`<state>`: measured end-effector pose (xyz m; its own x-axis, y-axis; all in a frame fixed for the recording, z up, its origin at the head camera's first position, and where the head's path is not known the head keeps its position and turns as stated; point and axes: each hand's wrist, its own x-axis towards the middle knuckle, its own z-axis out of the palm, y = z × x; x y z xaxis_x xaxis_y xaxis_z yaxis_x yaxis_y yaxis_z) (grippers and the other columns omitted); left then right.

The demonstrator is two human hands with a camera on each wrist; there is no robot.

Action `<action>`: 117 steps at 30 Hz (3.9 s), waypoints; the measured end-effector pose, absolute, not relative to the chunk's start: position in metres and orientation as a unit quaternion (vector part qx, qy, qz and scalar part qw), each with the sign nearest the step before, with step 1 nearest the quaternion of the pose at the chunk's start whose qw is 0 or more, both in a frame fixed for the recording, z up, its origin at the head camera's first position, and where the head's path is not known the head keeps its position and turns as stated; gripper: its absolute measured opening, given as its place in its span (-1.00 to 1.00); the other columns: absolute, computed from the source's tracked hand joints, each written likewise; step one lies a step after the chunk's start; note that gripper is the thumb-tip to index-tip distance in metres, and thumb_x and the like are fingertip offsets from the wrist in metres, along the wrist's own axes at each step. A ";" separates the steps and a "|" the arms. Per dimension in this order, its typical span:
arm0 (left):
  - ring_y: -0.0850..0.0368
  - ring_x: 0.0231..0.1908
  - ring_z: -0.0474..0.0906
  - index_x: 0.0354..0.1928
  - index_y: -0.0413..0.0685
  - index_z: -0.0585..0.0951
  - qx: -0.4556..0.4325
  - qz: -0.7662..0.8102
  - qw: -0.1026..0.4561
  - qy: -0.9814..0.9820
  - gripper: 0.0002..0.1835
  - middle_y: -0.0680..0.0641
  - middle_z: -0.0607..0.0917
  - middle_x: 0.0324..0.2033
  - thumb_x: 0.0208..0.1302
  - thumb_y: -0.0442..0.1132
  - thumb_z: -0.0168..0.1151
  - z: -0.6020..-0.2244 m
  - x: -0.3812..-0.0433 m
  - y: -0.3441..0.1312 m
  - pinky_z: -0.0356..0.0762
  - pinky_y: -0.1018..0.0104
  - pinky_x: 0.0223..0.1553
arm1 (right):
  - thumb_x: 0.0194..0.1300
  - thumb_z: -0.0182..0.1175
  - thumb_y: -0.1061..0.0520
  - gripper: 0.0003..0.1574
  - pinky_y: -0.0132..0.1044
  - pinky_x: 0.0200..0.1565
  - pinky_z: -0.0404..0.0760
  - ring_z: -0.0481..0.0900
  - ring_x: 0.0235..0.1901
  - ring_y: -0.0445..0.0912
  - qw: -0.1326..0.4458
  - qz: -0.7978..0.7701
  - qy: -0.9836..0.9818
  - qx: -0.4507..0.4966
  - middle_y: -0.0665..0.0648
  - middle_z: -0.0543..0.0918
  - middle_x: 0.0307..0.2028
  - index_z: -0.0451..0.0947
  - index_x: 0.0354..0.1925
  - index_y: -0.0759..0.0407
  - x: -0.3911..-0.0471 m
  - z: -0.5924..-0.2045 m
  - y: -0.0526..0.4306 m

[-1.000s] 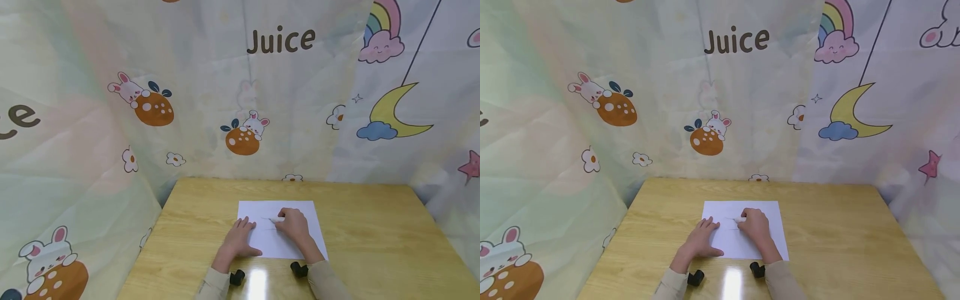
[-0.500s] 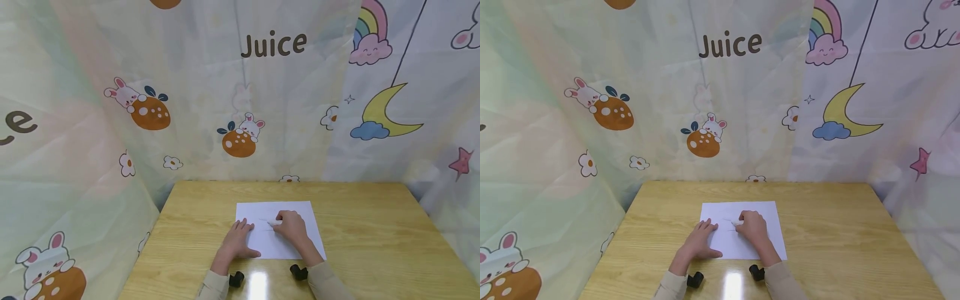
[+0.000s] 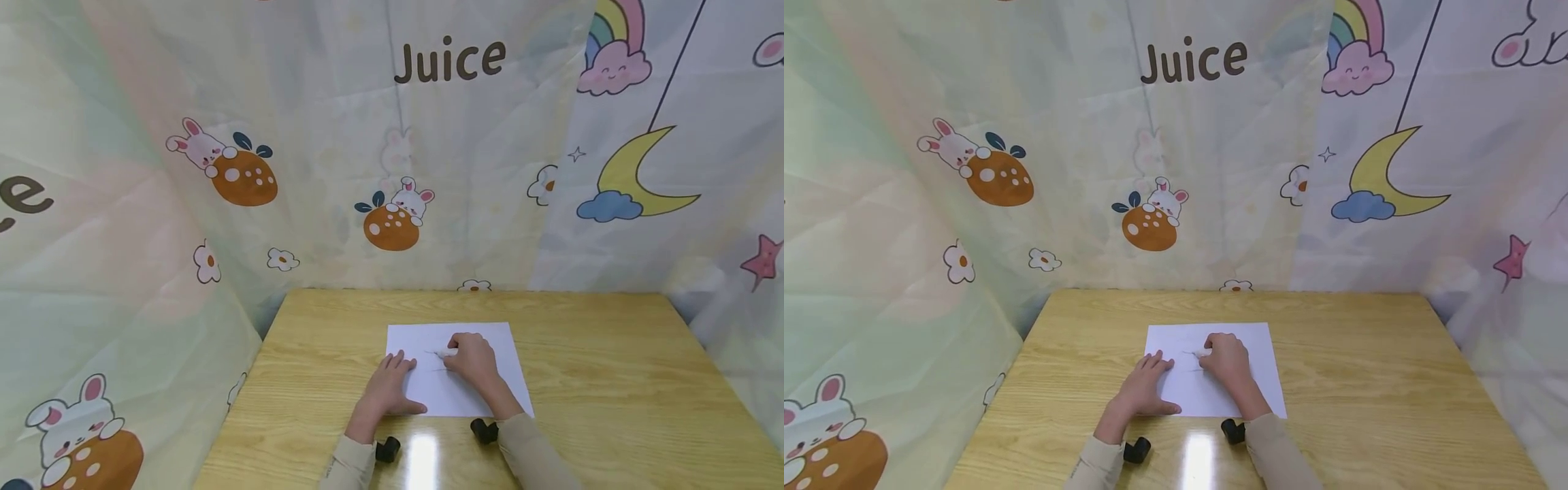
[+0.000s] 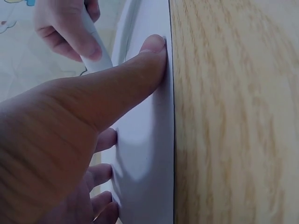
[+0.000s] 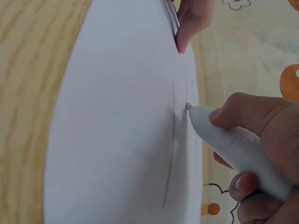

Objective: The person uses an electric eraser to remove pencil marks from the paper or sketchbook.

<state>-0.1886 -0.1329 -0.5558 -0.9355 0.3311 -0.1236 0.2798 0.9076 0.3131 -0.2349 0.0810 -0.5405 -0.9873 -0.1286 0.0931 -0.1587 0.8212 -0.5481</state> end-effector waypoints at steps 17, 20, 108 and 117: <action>-0.24 0.39 0.08 0.36 0.01 0.41 0.161 0.148 0.083 0.972 0.03 -0.22 0.22 0.42 -0.17 0.34 0.48 -0.557 -0.192 -0.134 0.19 -0.07 0.31 | -0.10 0.42 0.15 -0.81 -0.24 -0.55 0.50 0.47 -0.59 -0.14 0.029 0.292 -0.954 0.066 0.01 0.65 -0.52 0.67 -0.41 0.15 -0.235 -0.541 0.078; -0.24 0.39 0.08 0.35 0.02 0.41 0.164 0.148 0.080 0.972 0.03 -0.22 0.22 0.42 -0.17 0.34 0.48 -0.557 -0.191 -0.134 0.18 -0.06 0.32 | -0.10 0.41 0.15 -0.80 -0.22 -0.55 0.50 0.47 -0.58 -0.14 0.037 0.293 -0.953 0.067 0.02 0.66 -0.50 0.67 -0.40 0.15 -0.232 -0.541 0.078; -0.23 0.39 0.10 0.33 0.04 0.43 0.153 0.141 0.077 0.975 0.03 -0.21 0.24 0.41 -0.22 0.35 0.51 -0.556 -0.196 -0.134 0.18 -0.06 0.32 | -0.09 0.45 0.15 -0.79 -0.26 -0.61 0.46 0.41 -0.64 -0.15 0.053 0.297 -0.951 0.061 0.03 0.63 -0.56 0.65 -0.42 0.17 -0.233 -0.544 0.058; -0.24 0.38 0.10 0.34 0.03 0.42 0.150 0.143 0.077 0.975 0.04 -0.21 0.24 0.41 -0.22 0.32 0.52 -0.555 -0.197 -0.138 0.20 -0.07 0.31 | -0.07 0.44 0.14 -0.79 -0.28 -0.61 0.47 0.42 -0.65 -0.16 0.057 0.306 -0.949 0.057 0.03 0.64 -0.55 0.65 -0.41 0.17 -0.232 -0.543 0.053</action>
<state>-0.1973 -0.1378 -0.5545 -0.9428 0.3153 -0.1081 0.2711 0.9141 0.3014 -0.2318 0.0534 -0.5433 -0.9869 -0.0740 0.1431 -0.1436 0.8063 -0.5737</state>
